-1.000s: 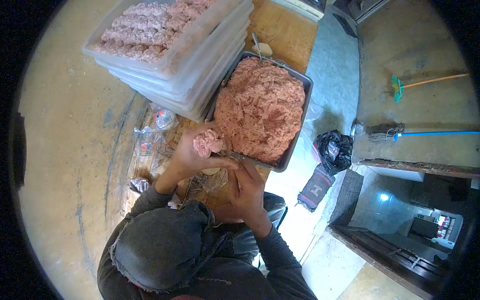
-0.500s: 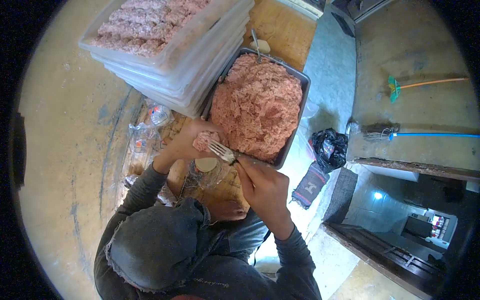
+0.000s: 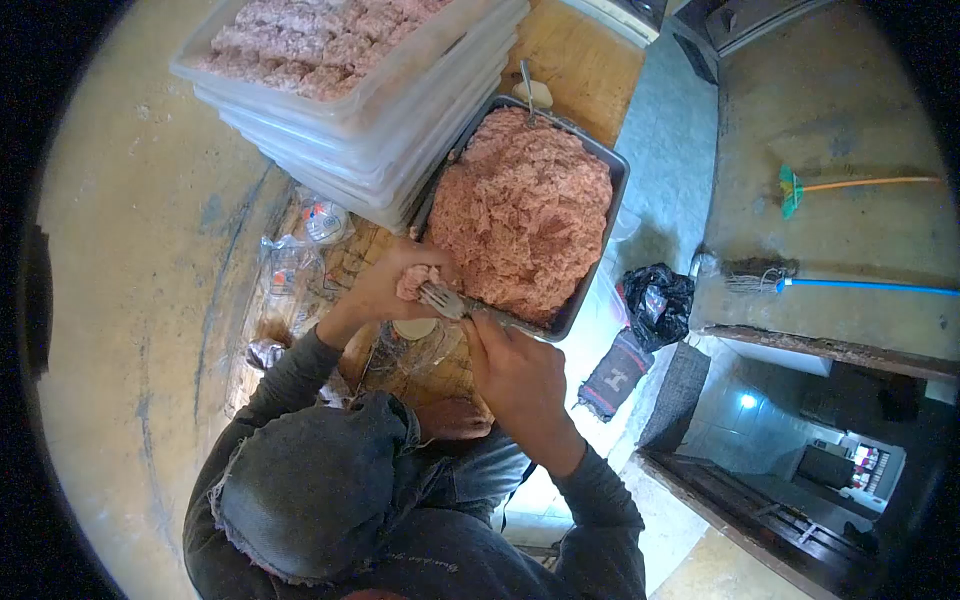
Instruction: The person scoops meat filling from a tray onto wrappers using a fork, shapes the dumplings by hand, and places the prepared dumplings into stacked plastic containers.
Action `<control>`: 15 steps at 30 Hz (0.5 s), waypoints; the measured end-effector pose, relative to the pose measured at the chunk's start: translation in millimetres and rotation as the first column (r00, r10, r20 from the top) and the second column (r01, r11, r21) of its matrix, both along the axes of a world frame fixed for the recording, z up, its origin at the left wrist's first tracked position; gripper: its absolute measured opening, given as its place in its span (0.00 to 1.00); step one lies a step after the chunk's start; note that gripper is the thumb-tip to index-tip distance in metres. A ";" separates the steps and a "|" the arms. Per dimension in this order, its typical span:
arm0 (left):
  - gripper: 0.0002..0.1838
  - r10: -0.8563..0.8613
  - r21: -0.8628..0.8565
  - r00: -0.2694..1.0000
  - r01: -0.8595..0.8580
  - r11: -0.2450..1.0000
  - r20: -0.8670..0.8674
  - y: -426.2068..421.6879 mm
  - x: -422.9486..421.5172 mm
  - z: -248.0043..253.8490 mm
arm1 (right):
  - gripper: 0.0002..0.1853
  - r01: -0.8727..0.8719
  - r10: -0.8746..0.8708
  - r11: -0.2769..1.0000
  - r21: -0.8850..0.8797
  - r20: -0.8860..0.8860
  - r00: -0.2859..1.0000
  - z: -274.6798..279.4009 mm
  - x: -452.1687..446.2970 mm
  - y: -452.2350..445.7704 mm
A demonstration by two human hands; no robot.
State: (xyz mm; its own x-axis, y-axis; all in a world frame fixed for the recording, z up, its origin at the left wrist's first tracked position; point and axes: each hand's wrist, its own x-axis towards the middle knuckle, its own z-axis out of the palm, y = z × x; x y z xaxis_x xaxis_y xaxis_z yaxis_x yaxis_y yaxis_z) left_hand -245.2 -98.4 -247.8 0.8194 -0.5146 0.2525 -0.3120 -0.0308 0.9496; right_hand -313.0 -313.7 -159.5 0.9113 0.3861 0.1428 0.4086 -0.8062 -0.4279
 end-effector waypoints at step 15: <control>0.17 0.055 0.089 0.992 -0.044 0.995 -0.116 -1.5 -10.2 -9.6 | 0.11 -0.026 0.019 0.996 -0.083 -0.083 0.996 2.5 10.8 7.8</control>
